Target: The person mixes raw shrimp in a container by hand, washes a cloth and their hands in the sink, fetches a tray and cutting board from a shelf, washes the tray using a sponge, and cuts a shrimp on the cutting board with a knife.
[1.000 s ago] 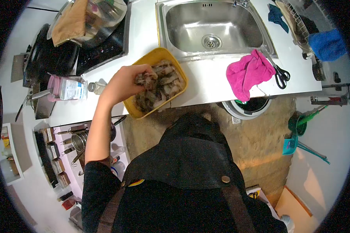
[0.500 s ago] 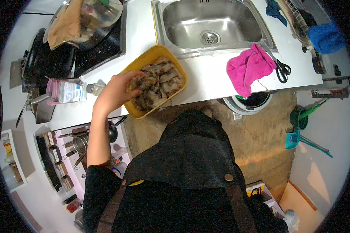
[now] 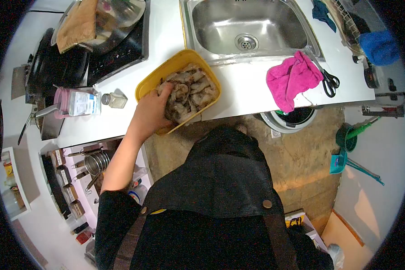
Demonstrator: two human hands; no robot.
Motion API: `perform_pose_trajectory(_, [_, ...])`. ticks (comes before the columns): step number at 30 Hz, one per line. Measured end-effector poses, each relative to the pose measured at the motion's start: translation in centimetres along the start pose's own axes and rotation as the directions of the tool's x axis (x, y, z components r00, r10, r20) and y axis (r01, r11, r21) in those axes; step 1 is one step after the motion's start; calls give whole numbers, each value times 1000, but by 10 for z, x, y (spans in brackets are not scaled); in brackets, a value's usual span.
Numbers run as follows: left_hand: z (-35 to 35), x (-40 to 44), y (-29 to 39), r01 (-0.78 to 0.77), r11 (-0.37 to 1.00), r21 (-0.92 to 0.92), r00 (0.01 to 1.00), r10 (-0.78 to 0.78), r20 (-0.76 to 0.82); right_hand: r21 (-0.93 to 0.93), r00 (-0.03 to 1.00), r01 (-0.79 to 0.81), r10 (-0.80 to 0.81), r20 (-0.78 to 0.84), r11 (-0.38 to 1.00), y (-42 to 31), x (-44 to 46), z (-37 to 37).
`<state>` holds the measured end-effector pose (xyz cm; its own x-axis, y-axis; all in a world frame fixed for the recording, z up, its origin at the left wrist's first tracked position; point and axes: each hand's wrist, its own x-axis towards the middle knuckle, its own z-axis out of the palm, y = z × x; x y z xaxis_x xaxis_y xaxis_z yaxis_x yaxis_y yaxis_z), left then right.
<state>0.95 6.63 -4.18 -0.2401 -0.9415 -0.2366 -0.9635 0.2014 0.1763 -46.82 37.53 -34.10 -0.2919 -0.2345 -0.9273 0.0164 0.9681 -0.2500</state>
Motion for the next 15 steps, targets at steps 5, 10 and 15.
perform_pose_trajectory(5, [-5, -1, 0, -27, 999, -30, 999, 27, 23, -5, 1000, -3, 3, 6, 1000, 0, 0, 0])
perform_pose_trajectory(10, [-11, 2, 0, -5, 999, -46, 995, 10, 102, -7, 1000, 1, -1, 12, 1000, -3, 3, 1])
perform_pose_trajectory(15, [-21, 6, 5, 52, 994, -94, 985, -36, 167, 24, 1000, -1, 1, 10, 1000, -1, 2, 3])
